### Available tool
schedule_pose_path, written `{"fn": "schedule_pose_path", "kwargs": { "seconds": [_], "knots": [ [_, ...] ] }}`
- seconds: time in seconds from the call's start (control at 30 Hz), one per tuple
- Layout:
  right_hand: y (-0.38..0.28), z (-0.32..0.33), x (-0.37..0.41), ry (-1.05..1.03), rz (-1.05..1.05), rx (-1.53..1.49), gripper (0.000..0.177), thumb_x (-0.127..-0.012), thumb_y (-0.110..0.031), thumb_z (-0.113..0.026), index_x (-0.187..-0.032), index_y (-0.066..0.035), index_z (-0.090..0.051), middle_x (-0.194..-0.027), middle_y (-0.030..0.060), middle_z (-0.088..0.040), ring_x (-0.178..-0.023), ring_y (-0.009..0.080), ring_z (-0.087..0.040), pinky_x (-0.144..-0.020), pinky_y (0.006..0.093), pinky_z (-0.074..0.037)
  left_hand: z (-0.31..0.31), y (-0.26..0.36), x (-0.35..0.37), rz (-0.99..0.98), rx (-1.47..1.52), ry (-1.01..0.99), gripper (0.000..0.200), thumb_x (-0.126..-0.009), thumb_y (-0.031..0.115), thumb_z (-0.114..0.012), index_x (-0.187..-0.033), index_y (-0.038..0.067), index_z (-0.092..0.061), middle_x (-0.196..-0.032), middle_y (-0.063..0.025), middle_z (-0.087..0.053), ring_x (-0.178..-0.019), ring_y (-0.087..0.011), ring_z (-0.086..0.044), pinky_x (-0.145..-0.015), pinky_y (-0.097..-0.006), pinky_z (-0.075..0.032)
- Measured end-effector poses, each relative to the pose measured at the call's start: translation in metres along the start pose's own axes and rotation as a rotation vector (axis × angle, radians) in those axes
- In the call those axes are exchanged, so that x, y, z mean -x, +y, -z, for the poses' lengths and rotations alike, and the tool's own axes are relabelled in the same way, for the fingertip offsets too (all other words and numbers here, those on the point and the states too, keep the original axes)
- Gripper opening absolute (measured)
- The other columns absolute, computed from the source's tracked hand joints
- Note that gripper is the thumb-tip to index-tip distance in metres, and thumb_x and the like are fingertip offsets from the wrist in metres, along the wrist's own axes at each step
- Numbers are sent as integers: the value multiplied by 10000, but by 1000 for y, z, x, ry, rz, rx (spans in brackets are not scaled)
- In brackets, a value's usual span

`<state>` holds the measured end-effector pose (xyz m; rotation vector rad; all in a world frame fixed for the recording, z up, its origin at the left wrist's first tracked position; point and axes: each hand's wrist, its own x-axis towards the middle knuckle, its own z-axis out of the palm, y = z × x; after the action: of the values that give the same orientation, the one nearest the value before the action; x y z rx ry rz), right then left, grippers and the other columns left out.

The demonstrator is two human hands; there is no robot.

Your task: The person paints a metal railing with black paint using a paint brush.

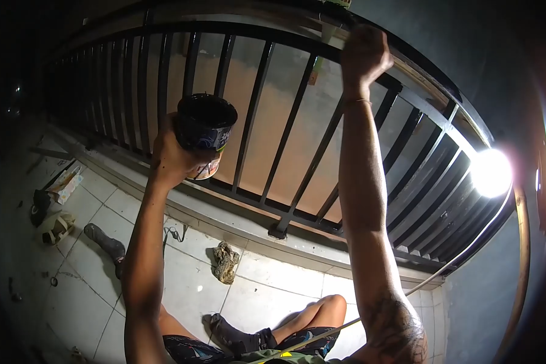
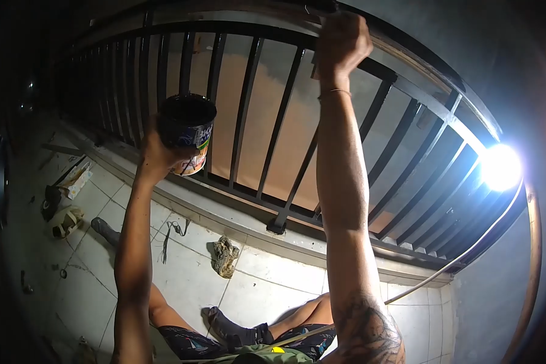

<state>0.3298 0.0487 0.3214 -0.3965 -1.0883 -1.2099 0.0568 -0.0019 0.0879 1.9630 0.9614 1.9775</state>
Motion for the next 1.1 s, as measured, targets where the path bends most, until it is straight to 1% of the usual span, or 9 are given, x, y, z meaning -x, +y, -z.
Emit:
{"fn": "schedule_pose_path", "kwargs": {
  "seconds": [0.07,0.27,0.53,0.67,0.73,0.8,0.83,0.93,1.1],
  "knots": [
    [17,12,-8,-20,-235,81,42,-765,-101,-646,-754,-60,-650,-696,95,-673,-607,235,-655,-601,318,-519,-2,3,-1,39,48,-19,810,-506,207,-895,-1155,-23,-469,-1068,-178,-619,-981,-282,-633,-857,-380,-515],
    [45,38,-28,-25,-349,-142,150,-768,-163,-665,-786,-25,-722,-754,100,-713,-679,186,-683,-687,297,-533,-11,-15,-1,-57,97,-34,834,-514,199,-896,-1171,-21,-432,-1103,-176,-571,-1008,-289,-602,-867,-394,-500],
    [67,39,-15,-241,-175,-30,169,-789,-215,-704,-853,-60,-723,-765,45,-719,-686,131,-682,-680,272,-533,-22,-14,-2,-9,101,-78,844,-518,187,-896,-1174,-23,-408,-1108,-178,-543,-1031,-294,-579,-877,-395,-491],
    [84,76,-22,-78,-118,136,49,-769,-158,-692,-784,-113,-698,-753,55,-697,-654,180,-680,-628,291,-535,-20,-8,-1,50,1,-94,851,-511,177,-898,-1178,-20,-409,-1105,-176,-542,-1041,-296,-573,-887,-394,-483],
    [86,71,-23,-31,-270,-61,32,-770,-152,-686,-764,-120,-689,-750,46,-685,-652,189,-674,-605,290,-531,-22,-14,-1,8,21,-75,849,-510,169,-897,-1177,-22,-408,-1111,-177,-542,-1042,-293,-574,-888,-395,-485],
    [67,68,-24,-50,100,153,29,-767,-145,-684,-780,-121,-694,-744,48,-680,-670,207,-674,-607,299,-528,-24,-16,0,-40,45,-78,848,-510,161,-896,-1177,-24,-407,-1118,-178,-542,-1043,-291,-575,-888,-395,-488],
    [76,56,-21,-135,125,227,30,-763,-142,-687,-781,-123,-702,-738,51,-680,-696,213,-677,-628,302,-527,-25,-15,1,-30,67,-77,846,-507,153,-895,-1176,-23,-408,-1126,-178,-543,-1050,-289,-575,-888,-393,-490],
    [63,59,-14,-122,-249,-61,103,-818,-198,-650,-784,-123,-711,-780,73,-686,-692,218,-676,-666,326,-526,-34,-1,0,4,113,-95,850,-497,134,-895,-1175,-21,-407,-1135,-177,-548,-1062,-288,-576,-893,-391,-492],
    [132,140,-33,-122,-69,342,195,-840,-263,-656,-793,-86,-723,-729,36,-692,-646,166,-659,-639,299,-519,-41,8,-4,40,100,-135,871,-522,223,-900,-1199,-21,-410,-1115,-174,-572,-1058,-285,-590,-909,-380,-491]
  ]
}}
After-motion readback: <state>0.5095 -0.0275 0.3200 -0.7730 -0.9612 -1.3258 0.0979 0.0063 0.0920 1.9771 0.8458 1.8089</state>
